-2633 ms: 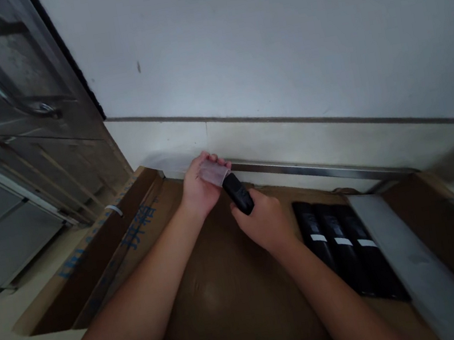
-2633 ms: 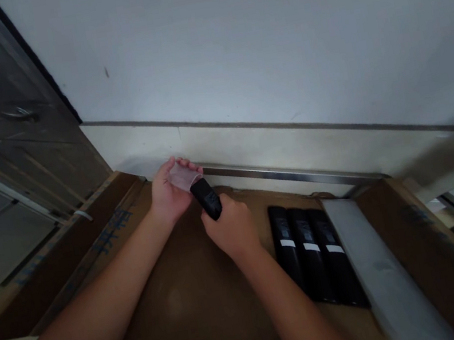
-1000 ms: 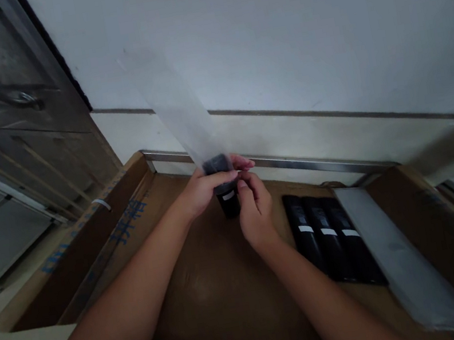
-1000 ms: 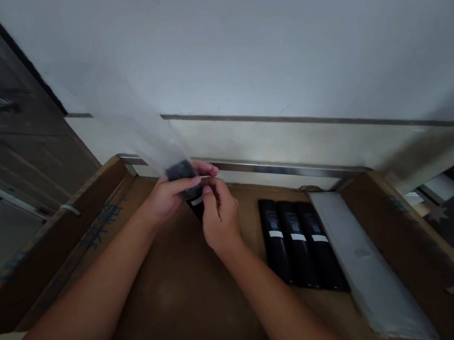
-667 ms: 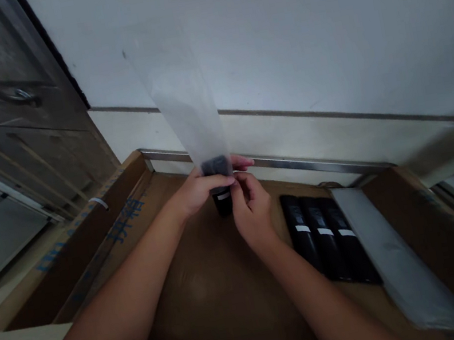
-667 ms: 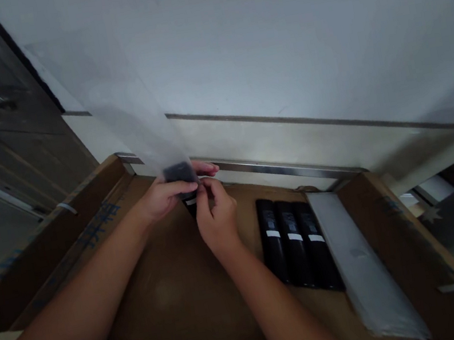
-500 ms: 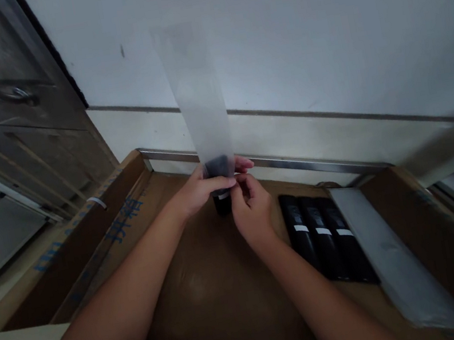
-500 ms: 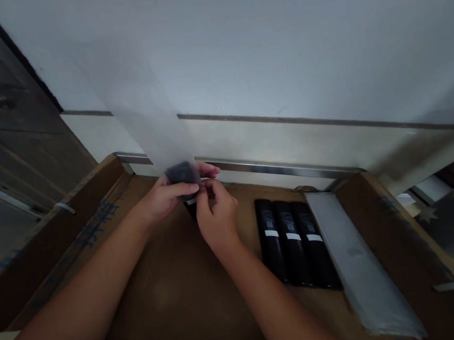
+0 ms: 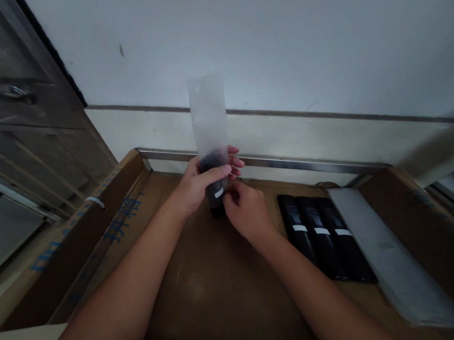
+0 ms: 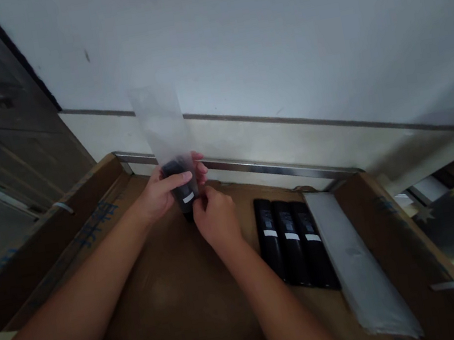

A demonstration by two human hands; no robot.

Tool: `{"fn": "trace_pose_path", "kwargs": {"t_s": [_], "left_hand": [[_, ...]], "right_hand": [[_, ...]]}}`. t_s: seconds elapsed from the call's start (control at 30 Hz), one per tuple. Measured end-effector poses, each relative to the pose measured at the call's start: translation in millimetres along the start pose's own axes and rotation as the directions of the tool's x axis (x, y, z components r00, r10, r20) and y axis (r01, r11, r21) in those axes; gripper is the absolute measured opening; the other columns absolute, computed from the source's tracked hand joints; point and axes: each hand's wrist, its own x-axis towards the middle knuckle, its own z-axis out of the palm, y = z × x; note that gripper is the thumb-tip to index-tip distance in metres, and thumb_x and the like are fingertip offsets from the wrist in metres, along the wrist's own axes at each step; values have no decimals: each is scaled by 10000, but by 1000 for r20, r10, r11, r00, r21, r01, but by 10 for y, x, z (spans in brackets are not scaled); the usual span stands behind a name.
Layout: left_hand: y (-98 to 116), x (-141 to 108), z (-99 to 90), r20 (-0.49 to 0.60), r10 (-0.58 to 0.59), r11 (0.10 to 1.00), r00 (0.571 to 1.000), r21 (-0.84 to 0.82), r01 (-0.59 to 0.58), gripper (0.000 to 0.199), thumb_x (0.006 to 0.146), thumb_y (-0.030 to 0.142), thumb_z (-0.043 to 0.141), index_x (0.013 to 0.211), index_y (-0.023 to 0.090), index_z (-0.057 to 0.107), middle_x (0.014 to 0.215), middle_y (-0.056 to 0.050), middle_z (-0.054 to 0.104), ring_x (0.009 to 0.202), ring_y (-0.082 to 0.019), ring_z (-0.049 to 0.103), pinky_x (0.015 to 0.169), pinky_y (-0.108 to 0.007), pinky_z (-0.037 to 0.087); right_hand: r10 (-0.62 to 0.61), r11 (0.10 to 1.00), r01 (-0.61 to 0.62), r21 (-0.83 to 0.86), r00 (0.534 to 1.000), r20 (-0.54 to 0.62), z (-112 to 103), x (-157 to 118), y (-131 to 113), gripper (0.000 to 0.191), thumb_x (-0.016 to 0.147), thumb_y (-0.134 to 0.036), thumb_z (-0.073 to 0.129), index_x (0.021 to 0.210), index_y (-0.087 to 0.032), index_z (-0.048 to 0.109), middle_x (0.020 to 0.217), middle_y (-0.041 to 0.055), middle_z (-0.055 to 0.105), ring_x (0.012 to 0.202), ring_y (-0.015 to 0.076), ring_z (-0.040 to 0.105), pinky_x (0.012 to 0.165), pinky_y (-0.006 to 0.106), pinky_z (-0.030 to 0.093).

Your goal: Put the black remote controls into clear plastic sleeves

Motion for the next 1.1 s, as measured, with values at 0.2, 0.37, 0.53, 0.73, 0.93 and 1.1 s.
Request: {"fn": "trace_pose_path", "kwargs": {"t_s": [0.2, 0.37, 0.53, 0.73, 0.93, 1.1], "left_hand": [[-6, 3, 9, -3, 24, 999, 1000, 33, -24, 361, 794, 283, 732, 1140, 183, 703, 1025, -87, 718, 880, -192, 659, 825, -333, 516], [-21, 11, 9, -26, 24, 1000, 999, 20, -23, 379, 780, 290, 741, 1142, 187, 695, 1042, -87, 719, 854, -187, 663, 805, -326, 515], [-36, 21, -1, -46, 36, 999, 998, 14, -36, 358, 782, 279, 738, 1127, 189, 702, 1050, -82, 717, 849, -179, 658, 793, -319, 516], [-47, 37, 15, -86, -21, 1000, 996, -7, 21, 262, 804, 318, 705, 1006, 153, 728, 864, -59, 686, 740, -153, 627, 714, -289, 516], [8, 79, -22, -148, -24, 985, 989, -171, -2, 247, 790, 325, 694, 971, 158, 703, 738, -9, 587, 618, -108, 554, 586, -250, 479], [114, 101, -93, -282, -23, 968, 959, -246, -49, 214, 833, 322, 619, 964, 164, 679, 734, -18, 586, 601, -113, 545, 550, -247, 470]], "right_hand": [[-39, 945, 95, -314, 983, 179, -39, -23, 26, 166, 808, -127, 538, 790, -179, 694, 848, 121, 682, 791, 253, 635, 671, 344, 471], [-40, 910, 111, -400, 983, 181, -66, -49, 17, 145, 814, -119, 544, 821, -173, 678, 862, 124, 663, 783, 244, 630, 662, 346, 477], [-41, 895, 125, -429, 979, 199, -73, -59, -12, 162, 825, -115, 525, 864, -165, 675, 893, 137, 664, 799, 268, 637, 656, 366, 476], [-27, 901, 114, -419, 978, 208, -71, -60, -26, 154, 832, -127, 533, 896, -164, 668, 905, 135, 659, 810, 256, 641, 677, 354, 475], [-12, 970, 58, -235, 981, 196, -48, -20, 16, 122, 791, -123, 536, 810, -187, 638, 869, 107, 670, 811, 247, 645, 677, 330, 471], [169, 925, -257, 278, 937, 305, -14, 50, 3, 240, 857, -158, 397, 832, -203, 632, 644, 19, 662, 525, 166, 612, 525, 265, 453]]}}
